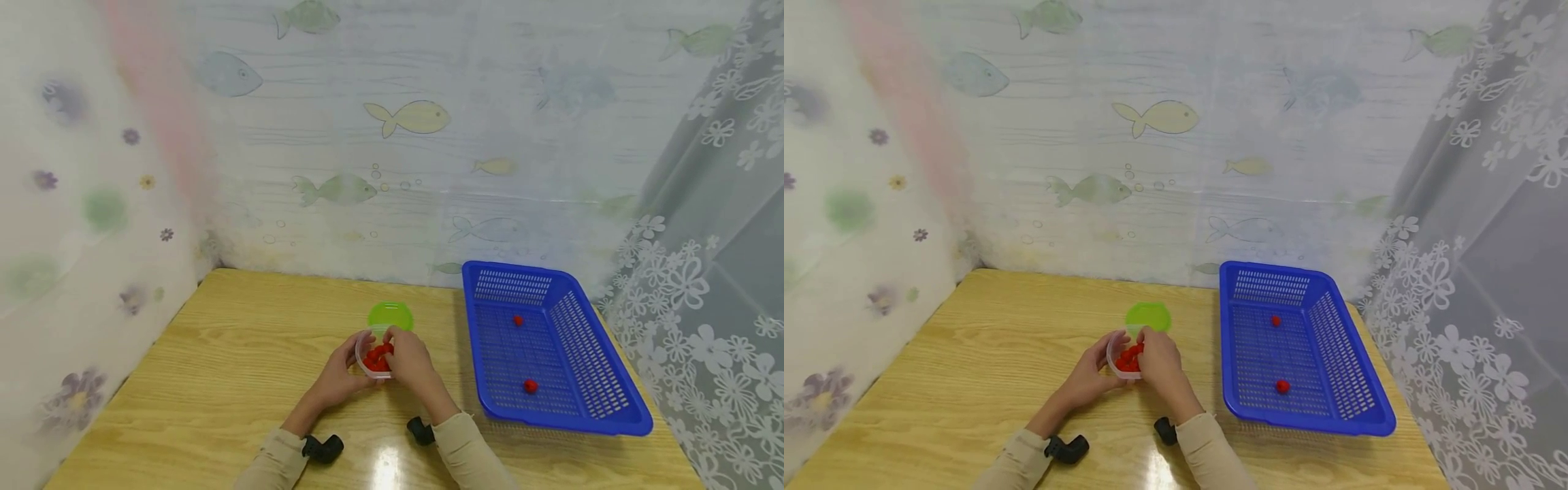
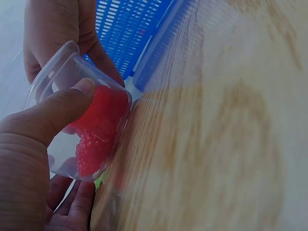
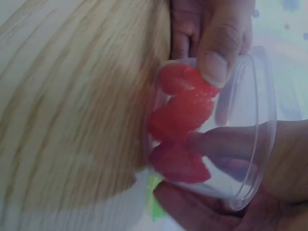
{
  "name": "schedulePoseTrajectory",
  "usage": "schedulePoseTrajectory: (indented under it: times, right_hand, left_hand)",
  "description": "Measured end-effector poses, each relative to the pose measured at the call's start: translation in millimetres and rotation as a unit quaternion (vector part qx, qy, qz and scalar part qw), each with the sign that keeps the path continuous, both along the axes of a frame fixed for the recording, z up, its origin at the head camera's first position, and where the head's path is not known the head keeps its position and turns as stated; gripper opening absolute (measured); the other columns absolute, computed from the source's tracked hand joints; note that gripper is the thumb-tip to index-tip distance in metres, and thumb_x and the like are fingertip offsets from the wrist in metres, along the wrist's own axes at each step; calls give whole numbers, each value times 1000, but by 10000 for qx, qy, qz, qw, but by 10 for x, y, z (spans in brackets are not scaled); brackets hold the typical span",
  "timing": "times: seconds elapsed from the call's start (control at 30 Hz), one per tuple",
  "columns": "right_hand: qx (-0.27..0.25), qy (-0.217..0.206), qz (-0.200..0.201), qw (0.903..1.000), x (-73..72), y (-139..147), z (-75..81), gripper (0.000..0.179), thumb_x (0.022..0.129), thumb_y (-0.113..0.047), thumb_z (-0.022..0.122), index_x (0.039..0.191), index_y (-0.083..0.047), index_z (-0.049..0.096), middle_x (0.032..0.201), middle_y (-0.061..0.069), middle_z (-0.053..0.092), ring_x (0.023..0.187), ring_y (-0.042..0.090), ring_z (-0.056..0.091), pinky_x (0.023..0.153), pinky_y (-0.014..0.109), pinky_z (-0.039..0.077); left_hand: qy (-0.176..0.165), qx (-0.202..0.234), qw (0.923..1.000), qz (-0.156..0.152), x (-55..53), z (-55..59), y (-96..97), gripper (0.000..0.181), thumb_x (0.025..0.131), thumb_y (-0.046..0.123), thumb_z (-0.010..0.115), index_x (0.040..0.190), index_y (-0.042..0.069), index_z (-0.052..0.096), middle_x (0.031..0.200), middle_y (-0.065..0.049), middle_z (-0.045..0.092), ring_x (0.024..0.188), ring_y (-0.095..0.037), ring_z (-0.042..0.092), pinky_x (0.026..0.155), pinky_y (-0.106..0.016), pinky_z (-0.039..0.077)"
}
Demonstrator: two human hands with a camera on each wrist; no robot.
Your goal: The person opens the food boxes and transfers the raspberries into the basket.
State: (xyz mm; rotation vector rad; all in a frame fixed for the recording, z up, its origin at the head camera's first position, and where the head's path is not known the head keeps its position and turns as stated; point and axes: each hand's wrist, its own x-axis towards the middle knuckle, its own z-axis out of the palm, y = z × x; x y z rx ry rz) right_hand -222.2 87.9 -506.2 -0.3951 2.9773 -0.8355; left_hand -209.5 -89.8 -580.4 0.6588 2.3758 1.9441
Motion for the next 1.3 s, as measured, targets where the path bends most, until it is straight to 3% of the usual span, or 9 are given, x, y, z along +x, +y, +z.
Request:
schedulePoseTrajectory:
  times: [0.2, 0.3, 0.57, 0.9, 1.07, 1.13, 1.3]
  right_hand:
    - [-98, 42, 114, 9999, 9, -7, 19, 21, 91, -1, 73, 112, -2, 69, 102, 11, 70, 91, 23, 63, 84, 41, 58]
    - [-102, 26, 136, 9999, 8, -6, 30, 22, 91, 0, 73, 113, 0, 70, 107, 14, 70, 96, 26, 65, 86, 42, 59]
    - [-193, -176, 122, 9996, 7, 1, 77, 19, 90, -1, 75, 106, -4, 65, 96, 9, 67, 82, 20, 59, 78, 37, 59]
    - [-183, -2, 191, 9997, 41, 4, 90, 13, 94, -3, 71, 105, -4, 64, 84, 4, 61, 71, 16, 54, 63, 30, 51]
    - [-217, 0, 264, 9994, 36, 26, 89, 12, 98, -10, 68, 106, -3, 65, 96, 8, 66, 80, 17, 58, 68, 31, 54]
    - [-214, -12, 276, 9994, 23, 40, 71, 12, 99, -14, 67, 104, -3, 66, 98, 8, 67, 81, 16, 58, 69, 30, 54]
    - [-299, -66, 390, 9988, -24, 82, 16, 20, 102, -21, 63, 90, -5, 68, 83, 3, 64, 70, 13, 55, 61, 26, 48]
  left_hand:
    - [99, 58, 9999, 61, -1, 31, 3, 90, 78, 4, 87, 154, 2, 39, 149, -21, 52, 140, -37, 47, 115, -53, 37]
    - [93, 66, 9999, 65, 5, 56, 7, 91, 78, 4, 87, 154, 1, 38, 149, -21, 52, 140, -37, 47, 115, -51, 38]
    - [86, -41, 9999, 63, 11, 64, 10, 93, 78, 6, 87, 155, 2, 36, 149, -20, 51, 141, -35, 47, 115, -50, 38]
    - [103, 57, 9999, 17, 7, 55, -12, 92, 80, 5, 86, 157, 4, 35, 150, -21, 50, 141, -37, 46, 115, -50, 38]
    - [122, 66, 9999, 29, 11, 65, -17, 92, 80, 5, 86, 156, 2, 35, 150, -22, 50, 141, -38, 46, 115, -51, 37]
    - [131, 50, 9999, 29, 11, 68, -14, 91, 80, 5, 86, 156, 1, 35, 149, -22, 50, 141, -38, 46, 115, -51, 37]
    - [127, 26, 9999, 12, 15, 81, -3, 91, 81, 6, 86, 156, 1, 36, 148, -22, 51, 139, -38, 48, 114, -51, 38]
